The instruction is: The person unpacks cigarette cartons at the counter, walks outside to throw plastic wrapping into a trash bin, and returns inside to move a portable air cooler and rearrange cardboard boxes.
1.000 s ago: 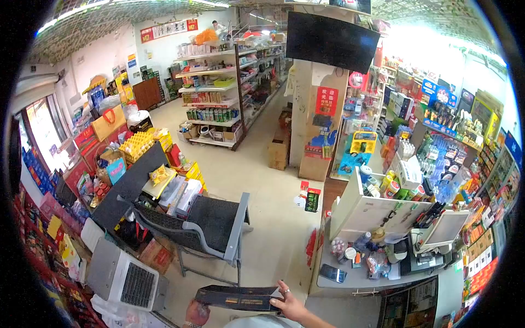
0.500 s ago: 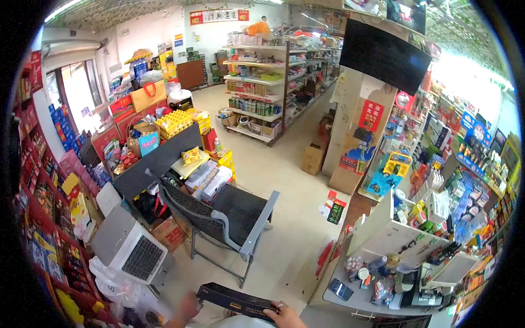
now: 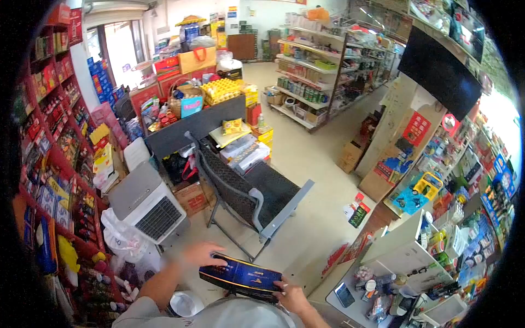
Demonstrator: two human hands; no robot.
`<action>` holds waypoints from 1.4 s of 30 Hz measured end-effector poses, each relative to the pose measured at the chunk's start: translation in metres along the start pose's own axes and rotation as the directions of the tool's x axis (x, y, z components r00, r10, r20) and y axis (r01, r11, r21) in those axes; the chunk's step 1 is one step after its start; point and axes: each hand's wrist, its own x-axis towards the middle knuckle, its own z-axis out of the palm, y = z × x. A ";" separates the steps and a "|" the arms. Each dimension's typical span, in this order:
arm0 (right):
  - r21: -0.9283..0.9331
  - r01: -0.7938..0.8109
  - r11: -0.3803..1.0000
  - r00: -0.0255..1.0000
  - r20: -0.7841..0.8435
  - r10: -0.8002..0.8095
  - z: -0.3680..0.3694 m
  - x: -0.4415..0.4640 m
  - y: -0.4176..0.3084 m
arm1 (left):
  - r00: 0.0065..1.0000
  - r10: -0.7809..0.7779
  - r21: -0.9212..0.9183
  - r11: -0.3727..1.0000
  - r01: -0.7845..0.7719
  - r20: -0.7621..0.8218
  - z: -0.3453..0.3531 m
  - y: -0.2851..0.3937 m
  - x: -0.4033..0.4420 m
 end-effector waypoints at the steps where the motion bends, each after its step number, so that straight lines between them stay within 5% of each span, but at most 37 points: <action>1: 0.106 -0.046 0.993 0.998 0.048 0.041 -0.007 0.000 -0.001 | 0.989 -0.049 0.057 0.998 0.041 0.141 0.007 -0.016 0.008; 3: 0.101 -0.029 0.994 0.998 0.054 0.023 -0.006 -0.002 0.006 | 0.958 -0.112 0.108 0.990 0.086 0.265 0.008 -0.031 0.019; 5: 0.104 -0.025 0.994 0.998 0.057 0.019 -0.008 -0.005 0.003 | 0.860 -0.314 0.356 0.919 0.169 0.403 -0.001 -0.042 0.021; 6: 0.101 -0.059 0.993 0.998 0.029 0.056 -0.012 -0.001 -0.008 | 0.889 -0.231 0.370 0.926 0.075 0.396 0.009 -0.053 0.018; 8: 0.107 -0.088 0.990 0.996 -0.006 0.089 -0.012 0.017 -0.022 | 0.831 -0.105 0.099 0.993 0.061 0.546 0.003 0.017 0.030; 10: 0.204 -0.237 0.950 0.970 0.005 0.241 0.001 0.028 -0.022 | 0.785 0.212 -0.289 0.956 -0.043 0.583 0.014 0.076 0.032; 12: 0.311 -0.261 0.914 0.965 0.084 0.247 0.019 0.039 -0.010 | 0.695 0.307 -0.225 0.951 -0.210 0.650 0.046 0.101 0.034; 15: 0.399 -0.363 0.842 0.930 0.214 0.299 0.026 0.032 -0.004 | 0.717 0.418 -0.274 0.908 -0.316 0.558 0.079 0.089 0.028; 17: 0.701 -0.324 0.635 0.946 0.258 0.198 0.025 0.021 0.003 | 0.702 0.414 -0.328 0.907 -0.264 0.579 0.092 0.084 0.027; 18: 0.699 -0.335 0.632 0.942 0.270 0.201 0.023 0.018 0.005 | 0.611 0.280 -0.222 0.960 -0.171 0.740 0.079 0.091 0.030; 19: 0.597 -0.022 0.802 0.988 0.135 -0.073 0.021 0.016 0.006 | 0.487 0.133 -0.099 0.991 -0.095 0.863 0.073 0.096 0.030; 20: 0.437 0.312 0.844 0.929 0.046 -0.368 0.021 0.014 0.007 | 0.566 0.179 -0.160 0.984 -0.084 0.805 0.084 0.081 0.025; 29: 0.168 0.298 0.940 0.951 -0.142 -0.276 0.016 0.014 -0.025 | 0.592 0.307 -0.460 0.879 0.123 0.745 0.092 0.052 0.039; 31: 0.138 0.218 0.966 0.962 -0.199 -0.188 0.009 0.022 -0.030 | 0.839 0.304 -0.238 0.947 -0.216 0.450 0.061 0.079 0.038; 33: 0.114 0.139 0.984 0.962 -0.252 -0.107 0.001 0.031 -0.036 | 0.833 0.333 -0.135 0.943 -0.305 0.441 0.041 0.104 0.039; 35: 0.395 -0.099 0.913 0.980 -0.123 0.159 -0.008 0.036 -0.039 | 0.831 0.282 0.024 0.943 -0.333 0.479 0.039 0.116 0.037; 37: 0.482 -0.112 0.869 0.993 0.026 0.114 -0.009 0.042 -0.032 | 0.796 0.193 0.042 0.964 -0.264 0.573 0.037 0.121 0.045; 41: 0.623 -0.203 0.755 0.972 0.222 0.078 0.001 0.035 -0.027 | 0.626 0.220 -0.208 0.974 -0.093 0.748 0.040 0.099 0.062; 42: 0.670 -0.220 0.709 0.970 0.226 0.087 0.006 0.034 -0.025 | 0.603 0.351 -0.396 0.916 -0.064 0.716 0.054 0.086 0.065</action>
